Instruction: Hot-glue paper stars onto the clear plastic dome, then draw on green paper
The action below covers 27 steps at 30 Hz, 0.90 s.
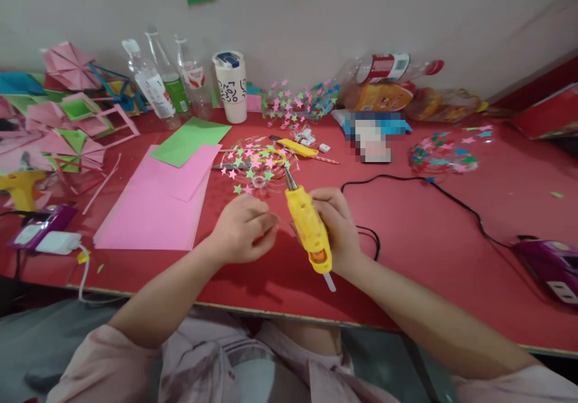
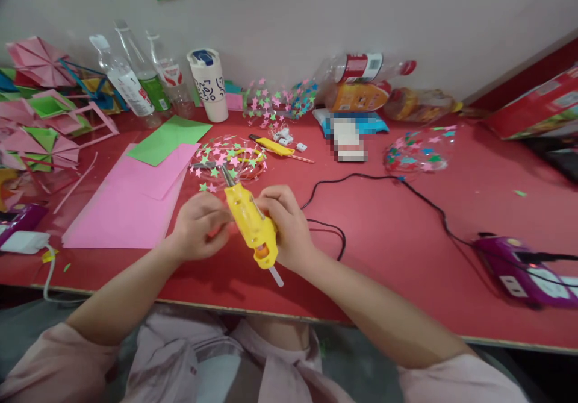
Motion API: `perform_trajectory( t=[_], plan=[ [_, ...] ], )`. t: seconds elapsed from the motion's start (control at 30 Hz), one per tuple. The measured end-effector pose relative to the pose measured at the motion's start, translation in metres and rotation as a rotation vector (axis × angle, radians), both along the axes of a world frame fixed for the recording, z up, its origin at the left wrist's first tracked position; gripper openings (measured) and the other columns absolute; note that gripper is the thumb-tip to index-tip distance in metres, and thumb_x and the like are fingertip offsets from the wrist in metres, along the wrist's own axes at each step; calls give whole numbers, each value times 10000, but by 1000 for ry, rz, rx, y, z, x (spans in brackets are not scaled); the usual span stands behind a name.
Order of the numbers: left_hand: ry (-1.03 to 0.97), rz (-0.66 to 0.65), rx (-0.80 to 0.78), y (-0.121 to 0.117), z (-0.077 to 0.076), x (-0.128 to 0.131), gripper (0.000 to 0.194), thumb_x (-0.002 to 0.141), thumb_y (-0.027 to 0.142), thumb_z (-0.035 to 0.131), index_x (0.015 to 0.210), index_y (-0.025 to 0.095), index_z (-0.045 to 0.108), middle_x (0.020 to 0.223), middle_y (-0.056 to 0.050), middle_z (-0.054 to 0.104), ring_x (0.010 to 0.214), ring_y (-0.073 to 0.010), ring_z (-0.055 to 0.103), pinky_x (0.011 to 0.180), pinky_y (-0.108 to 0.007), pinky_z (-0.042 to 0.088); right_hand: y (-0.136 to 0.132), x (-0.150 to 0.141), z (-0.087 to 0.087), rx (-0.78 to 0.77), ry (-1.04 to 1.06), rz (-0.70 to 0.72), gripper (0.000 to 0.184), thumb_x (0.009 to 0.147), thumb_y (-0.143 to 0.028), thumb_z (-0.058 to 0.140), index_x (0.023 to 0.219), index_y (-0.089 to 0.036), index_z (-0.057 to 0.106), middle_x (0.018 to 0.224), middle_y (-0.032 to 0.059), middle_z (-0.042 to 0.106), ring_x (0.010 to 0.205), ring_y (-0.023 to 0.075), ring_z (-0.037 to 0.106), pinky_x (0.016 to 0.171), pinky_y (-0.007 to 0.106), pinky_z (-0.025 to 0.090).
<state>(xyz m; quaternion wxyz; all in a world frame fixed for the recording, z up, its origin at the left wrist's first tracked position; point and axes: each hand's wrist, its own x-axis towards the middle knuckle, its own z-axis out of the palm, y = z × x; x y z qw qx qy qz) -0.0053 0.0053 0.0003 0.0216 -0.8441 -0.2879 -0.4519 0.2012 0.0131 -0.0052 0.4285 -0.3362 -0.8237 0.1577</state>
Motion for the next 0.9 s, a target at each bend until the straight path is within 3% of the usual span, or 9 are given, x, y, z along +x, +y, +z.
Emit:
perform_trajectory(
  t=[0.1, 0.23, 0.47, 0.63, 0.9],
  plan=[
    [34, -61, -57, -4, -5, 9, 106, 819, 151, 501, 785, 203, 586, 643, -9, 618, 593, -138, 544, 599, -296, 420, -4, -2, 3, -21, 12, 72, 120, 843, -295, 551, 948, -248, 584, 953, 60, 585, 849, 199, 581, 711, 343, 486],
    [3, -47, -67, -3, -9, 11, 121, 828, 152, 494, 751, 203, 573, 656, -11, 625, 581, -133, 530, 581, -288, 397, -7, -4, 9, 5, -6, 104, 98, 902, -248, 476, 871, -229, 567, 899, 50, 615, 803, 174, 584, 717, 333, 470],
    [-84, -68, -149, -5, -13, 16, 121, 848, 174, 507, 733, 205, 527, 643, -2, 610, 578, -136, 527, 570, -279, 388, -7, -2, 5, 172, -19, 5, 115, 920, -227, 449, 895, -240, 560, 892, 51, 627, 836, 192, 602, 721, 349, 460],
    [-118, -99, -125, -6, -12, 17, 74, 844, 154, 495, 838, 204, 550, 724, -16, 650, 644, -145, 578, 610, -277, 421, -9, -3, 4, 157, -20, 44, 106, 919, -213, 461, 925, -227, 566, 917, 54, 622, 848, 177, 594, 707, 324, 464],
    [-206, -131, -193, -5, -14, 17, 55, 816, 185, 510, 778, 215, 483, 629, 7, 545, 592, -146, 513, 570, -273, 408, -7, -4, 4, 238, -31, 100, 80, 923, -229, 487, 952, -216, 560, 895, 50, 630, 826, 176, 599, 728, 334, 470]
  ],
)
